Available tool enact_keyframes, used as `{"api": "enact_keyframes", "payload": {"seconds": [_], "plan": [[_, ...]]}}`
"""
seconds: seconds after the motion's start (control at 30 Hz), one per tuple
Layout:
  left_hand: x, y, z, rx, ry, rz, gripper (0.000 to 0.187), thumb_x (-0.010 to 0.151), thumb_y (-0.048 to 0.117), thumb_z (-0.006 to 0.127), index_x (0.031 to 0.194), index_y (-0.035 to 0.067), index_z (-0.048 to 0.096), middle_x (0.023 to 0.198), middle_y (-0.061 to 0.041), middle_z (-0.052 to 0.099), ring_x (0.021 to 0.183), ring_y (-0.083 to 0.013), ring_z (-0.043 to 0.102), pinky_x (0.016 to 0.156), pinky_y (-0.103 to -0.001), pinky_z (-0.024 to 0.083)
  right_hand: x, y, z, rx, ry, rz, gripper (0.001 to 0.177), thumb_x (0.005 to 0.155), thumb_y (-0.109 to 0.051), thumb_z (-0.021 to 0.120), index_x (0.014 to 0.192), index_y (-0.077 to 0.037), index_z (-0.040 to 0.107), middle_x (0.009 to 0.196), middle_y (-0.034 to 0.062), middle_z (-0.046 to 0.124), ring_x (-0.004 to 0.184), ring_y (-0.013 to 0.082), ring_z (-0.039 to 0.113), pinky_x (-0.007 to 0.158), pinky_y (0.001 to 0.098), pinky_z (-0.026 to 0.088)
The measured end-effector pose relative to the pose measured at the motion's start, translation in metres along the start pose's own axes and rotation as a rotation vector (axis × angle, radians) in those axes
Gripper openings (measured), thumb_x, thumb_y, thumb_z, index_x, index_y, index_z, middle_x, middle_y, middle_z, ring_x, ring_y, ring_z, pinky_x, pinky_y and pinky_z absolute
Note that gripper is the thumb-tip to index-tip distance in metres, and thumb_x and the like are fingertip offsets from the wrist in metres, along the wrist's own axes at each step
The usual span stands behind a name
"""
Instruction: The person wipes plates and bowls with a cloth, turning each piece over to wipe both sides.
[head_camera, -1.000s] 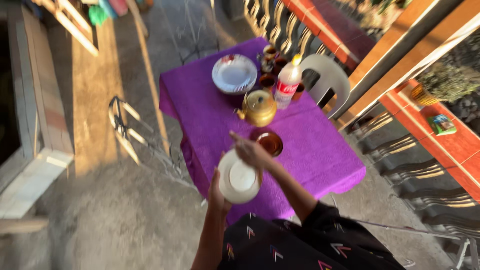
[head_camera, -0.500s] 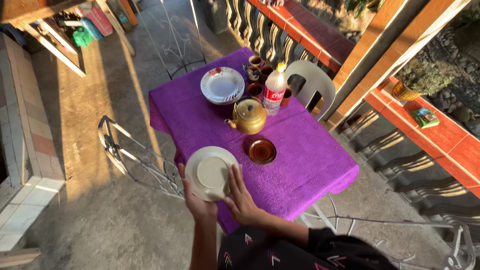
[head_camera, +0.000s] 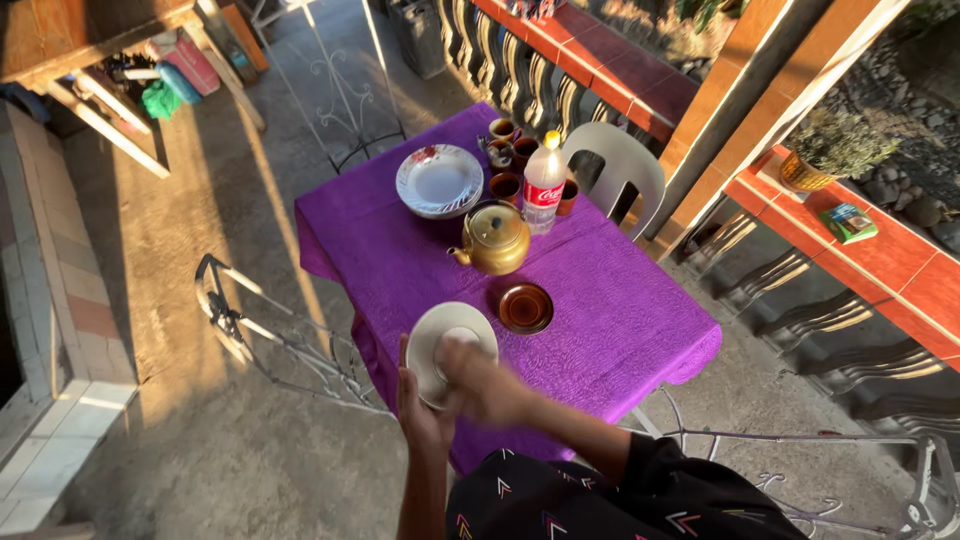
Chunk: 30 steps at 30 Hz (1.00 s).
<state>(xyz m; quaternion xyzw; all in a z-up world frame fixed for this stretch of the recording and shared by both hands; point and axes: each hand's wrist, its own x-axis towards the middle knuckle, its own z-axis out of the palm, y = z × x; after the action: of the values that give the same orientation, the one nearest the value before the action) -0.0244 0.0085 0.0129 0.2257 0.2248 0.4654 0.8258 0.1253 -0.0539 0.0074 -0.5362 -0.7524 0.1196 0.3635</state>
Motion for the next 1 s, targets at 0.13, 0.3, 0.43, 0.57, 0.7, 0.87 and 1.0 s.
{"api": "enact_keyframes", "payload": {"seconds": [0.13, 0.3, 0.43, 0.57, 0.7, 0.87, 1.0], "plan": [[0.008, -0.022, -0.006, -0.050, -0.194, 0.117, 0.067, 0.107, 0.037, 0.041, 0.162, 0.004, 0.020, 0.159, -0.026, 0.036, 0.145, -0.0369, 0.043, 0.118, -0.053, 0.039, 0.029, 0.029, -0.028, -0.170, 0.207, 0.158, 0.088, 0.089, -0.021, 0.064, 0.162, 0.006, 0.024, 0.166, 0.0322, 0.023, 0.158, 0.0481, 0.014, 0.128, 0.0591, 0.011], [0.022, -0.035, -0.019, 0.026, -0.174, 0.046, 0.065, 0.107, 0.039, 0.038, 0.162, 0.006, 0.024, 0.156, -0.026, 0.040, 0.139, -0.0373, 0.047, 0.113, -0.052, 0.040, 0.009, -0.025, 0.021, -0.083, -0.095, -0.065, 0.092, 0.093, -0.055, 0.063, 0.161, -0.003, 0.030, 0.171, 0.0247, 0.020, 0.161, 0.0406, 0.010, 0.128, 0.0589, 0.006], [0.014, 0.008, 0.003, 0.049, 0.199, -0.091, 0.060, 0.105, 0.042, 0.029, 0.160, 0.017, 0.027, 0.151, -0.027, 0.044, 0.131, -0.0419, 0.053, 0.106, -0.056, 0.043, -0.008, -0.030, 0.007, -0.243, -0.393, -0.066, 0.096, 0.093, -0.064, 0.054, 0.164, -0.006, 0.027, 0.172, 0.0196, 0.023, 0.161, 0.0362, 0.012, 0.129, 0.0572, 0.008], [0.011, 0.001, 0.013, -0.063, -0.037, 0.002, 0.060, 0.107, 0.041, 0.029, 0.159, 0.012, 0.030, 0.153, -0.024, 0.044, 0.133, -0.0391, 0.052, 0.112, -0.053, 0.044, 0.013, -0.021, -0.023, -0.449, -0.337, -0.172, 0.076, 0.097, -0.064, 0.047, 0.161, -0.024, 0.039, 0.171, 0.0014, 0.028, 0.160, 0.0287, 0.016, 0.128, 0.0585, 0.006], [0.017, -0.002, 0.002, -0.378, -0.191, -0.077, 0.059, 0.113, 0.039, 0.032, 0.163, 0.008, 0.025, 0.158, -0.019, 0.040, 0.144, -0.0335, 0.047, 0.119, -0.051, 0.041, 0.050, -0.007, -0.044, -0.367, -0.355, -0.222, 0.058, 0.102, -0.059, 0.042, 0.152, -0.031, 0.049, 0.172, 0.0114, 0.024, 0.160, 0.0321, 0.015, 0.129, 0.0562, 0.007], [0.026, -0.017, -0.012, -0.035, -0.036, -0.014, 0.075, 0.104, 0.058, 0.028, 0.160, 0.007, 0.024, 0.156, -0.022, 0.042, 0.140, -0.0356, 0.047, 0.110, -0.049, 0.046, 0.058, -0.011, -0.023, -0.310, -0.313, -0.138, 0.062, 0.107, -0.062, 0.037, 0.150, -0.017, 0.038, 0.176, 0.0169, 0.017, 0.165, 0.0368, 0.011, 0.134, 0.0523, 0.008], [0.025, -0.032, -0.041, 0.227, -0.174, 0.147, 0.079, 0.103, 0.055, 0.040, 0.160, 0.006, 0.018, 0.155, -0.025, 0.037, 0.140, -0.0394, 0.043, 0.111, -0.050, 0.048, 0.050, -0.023, -0.013, -0.123, -0.447, -0.006, 0.095, 0.092, -0.057, 0.056, 0.164, -0.008, 0.019, 0.170, 0.0202, 0.017, 0.158, 0.0384, 0.010, 0.127, 0.0559, 0.004]]}}
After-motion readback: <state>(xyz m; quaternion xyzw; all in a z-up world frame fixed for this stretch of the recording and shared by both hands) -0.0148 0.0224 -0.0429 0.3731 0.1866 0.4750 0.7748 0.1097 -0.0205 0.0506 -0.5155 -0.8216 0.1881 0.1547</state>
